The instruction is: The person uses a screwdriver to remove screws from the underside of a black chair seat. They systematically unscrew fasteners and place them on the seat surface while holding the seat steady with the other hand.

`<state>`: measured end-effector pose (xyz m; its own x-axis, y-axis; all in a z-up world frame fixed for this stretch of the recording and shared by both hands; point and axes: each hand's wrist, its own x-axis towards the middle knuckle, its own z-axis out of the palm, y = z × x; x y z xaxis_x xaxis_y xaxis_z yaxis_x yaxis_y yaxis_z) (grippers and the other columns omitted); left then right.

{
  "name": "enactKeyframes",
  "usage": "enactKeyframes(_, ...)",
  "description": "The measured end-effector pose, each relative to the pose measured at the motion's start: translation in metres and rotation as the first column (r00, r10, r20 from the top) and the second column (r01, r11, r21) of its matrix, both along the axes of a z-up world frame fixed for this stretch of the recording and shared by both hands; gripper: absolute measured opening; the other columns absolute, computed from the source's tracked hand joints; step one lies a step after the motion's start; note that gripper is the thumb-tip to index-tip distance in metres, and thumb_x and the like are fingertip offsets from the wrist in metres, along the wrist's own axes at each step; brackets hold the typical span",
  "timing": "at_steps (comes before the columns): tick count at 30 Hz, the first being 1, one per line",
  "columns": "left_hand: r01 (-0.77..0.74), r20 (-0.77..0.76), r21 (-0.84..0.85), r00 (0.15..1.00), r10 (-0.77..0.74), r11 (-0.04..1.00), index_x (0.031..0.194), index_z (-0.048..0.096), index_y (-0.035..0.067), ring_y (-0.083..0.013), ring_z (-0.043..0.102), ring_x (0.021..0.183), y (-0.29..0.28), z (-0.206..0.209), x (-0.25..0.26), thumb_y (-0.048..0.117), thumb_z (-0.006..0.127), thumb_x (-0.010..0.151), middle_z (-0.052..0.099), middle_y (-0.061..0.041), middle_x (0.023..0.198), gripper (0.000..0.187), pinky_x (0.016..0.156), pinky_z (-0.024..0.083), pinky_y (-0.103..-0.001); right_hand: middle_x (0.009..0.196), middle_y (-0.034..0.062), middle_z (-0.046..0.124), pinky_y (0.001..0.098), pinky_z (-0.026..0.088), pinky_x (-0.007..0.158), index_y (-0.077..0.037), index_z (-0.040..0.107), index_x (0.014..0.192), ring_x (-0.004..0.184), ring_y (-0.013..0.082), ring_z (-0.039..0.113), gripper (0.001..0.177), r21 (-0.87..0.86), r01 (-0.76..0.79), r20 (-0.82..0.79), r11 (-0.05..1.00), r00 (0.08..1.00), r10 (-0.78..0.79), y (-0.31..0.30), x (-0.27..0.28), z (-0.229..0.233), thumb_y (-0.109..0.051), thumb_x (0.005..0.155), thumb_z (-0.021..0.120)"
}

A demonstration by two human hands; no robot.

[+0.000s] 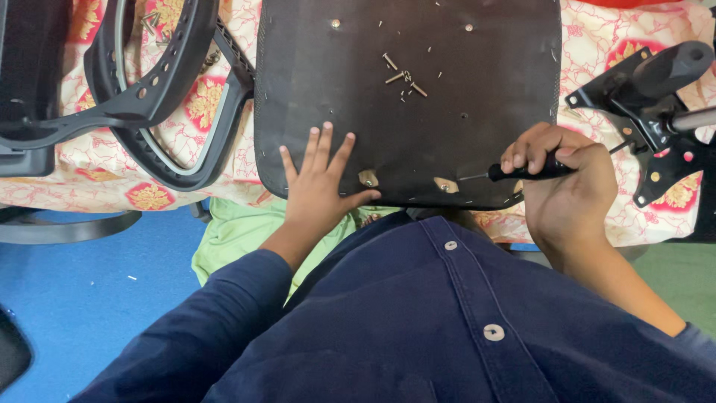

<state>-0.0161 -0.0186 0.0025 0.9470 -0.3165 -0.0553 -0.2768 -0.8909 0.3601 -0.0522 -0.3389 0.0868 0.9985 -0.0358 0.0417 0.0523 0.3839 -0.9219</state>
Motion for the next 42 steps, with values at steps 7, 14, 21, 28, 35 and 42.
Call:
enactKeyframes(7, 0.189, -0.074, 0.018, 0.980, -0.187, 0.982, 0.157, 0.037, 0.034, -0.0306, 0.013, 0.156, -0.031, 0.008, -0.014, 0.080, 0.067, 0.072, 0.019, -0.013, 0.168, 0.101, 0.115, 0.001, -0.075, 0.084, 0.0203, 0.048, 0.0394, 0.041, 0.089, 0.003, 0.050, 0.076, 0.083, 0.0296, 0.046, 0.033, 0.021, 0.024, -0.003, 1.000, 1.000, -0.024, -0.004, -0.019, -0.005, -0.020, 0.096, 0.039)
enactKeyframes(14, 0.439, -0.128, 0.028, 0.893, -0.432, 0.898, 0.152, 0.039, 0.046, -0.0352, 0.007, 0.156, -0.058, 0.001, -0.018, 0.070, 0.069, 0.077, 0.011, -0.013, 0.168, 0.084, 0.117, 0.003, -0.073, 0.079, 0.0196, 0.046, 0.0401, 0.041, 0.086, 0.003, 0.049, 0.073, 0.080, 0.0295, 0.045, 0.034, 0.004, 0.016, 0.053, 1.000, 0.998, -0.016, -0.001, -0.027, -0.004, -0.019, 0.096, 0.039)
enactKeyframes(21, 0.456, -0.114, -0.014, 0.884, -0.454, 0.890, 0.152, 0.040, 0.049, -0.0407, 0.003, 0.155, -0.073, -0.003, -0.026, 0.059, 0.069, 0.083, 0.011, -0.011, 0.169, 0.076, 0.118, 0.002, -0.073, 0.082, 0.0199, 0.048, 0.0389, 0.041, 0.085, 0.004, 0.049, 0.074, 0.080, 0.0283, 0.045, 0.037, 0.043, -0.007, 0.033, 0.999, 0.999, 0.006, 0.014, -0.016, 0.001, -0.021, 0.100, 0.041)
enactKeyframes(28, 0.428, -0.186, -0.052, 0.883, -0.430, 0.902, 0.146, 0.044, 0.050, -0.0376, 0.002, 0.156, -0.076, 0.001, -0.023, 0.068, 0.066, 0.081, 0.012, -0.006, 0.169, 0.072, 0.119, 0.000, -0.071, 0.079, 0.0182, 0.046, 0.0370, 0.041, 0.082, 0.003, 0.048, 0.072, 0.079, 0.0259, 0.043, 0.038, 0.015, -0.003, 0.057, 1.000, 0.998, 0.002, 0.022, -0.010, -0.005, -0.019, 0.102, 0.041)
enactKeyframes(35, 0.439, -0.040, -0.087, 0.896, -0.443, 0.894, 0.147, 0.049, 0.049, -0.0388, 0.006, 0.157, -0.071, -0.013, -0.025, 0.067, 0.067, 0.083, 0.016, -0.007, 0.170, 0.068, 0.119, 0.002, -0.073, 0.082, 0.0153, 0.049, 0.0369, 0.042, 0.085, 0.002, 0.049, 0.080, 0.082, 0.0244, 0.047, 0.030, -0.024, -0.019, 0.056, 1.000, 0.998, 0.020, 0.036, -0.005, 0.006, -0.018, 0.101, 0.043)
enactKeyframes(42, 0.415, -0.084, -0.185, 0.897, -0.435, 0.891, 0.140, 0.057, 0.041, -0.0376, 0.008, 0.153, -0.070, -0.012, -0.021, 0.063, 0.072, 0.077, 0.025, -0.010, 0.166, 0.068, 0.116, -0.001, -0.070, 0.104, 0.0021, 0.055, 0.0292, 0.046, 0.097, -0.007, 0.051, 0.109, 0.101, 0.0122, 0.055, 0.012, -0.128, 0.060, 0.030, 0.990, 0.998, -0.056, 0.063, 0.006, 0.020, -0.013, 0.107, 0.062)
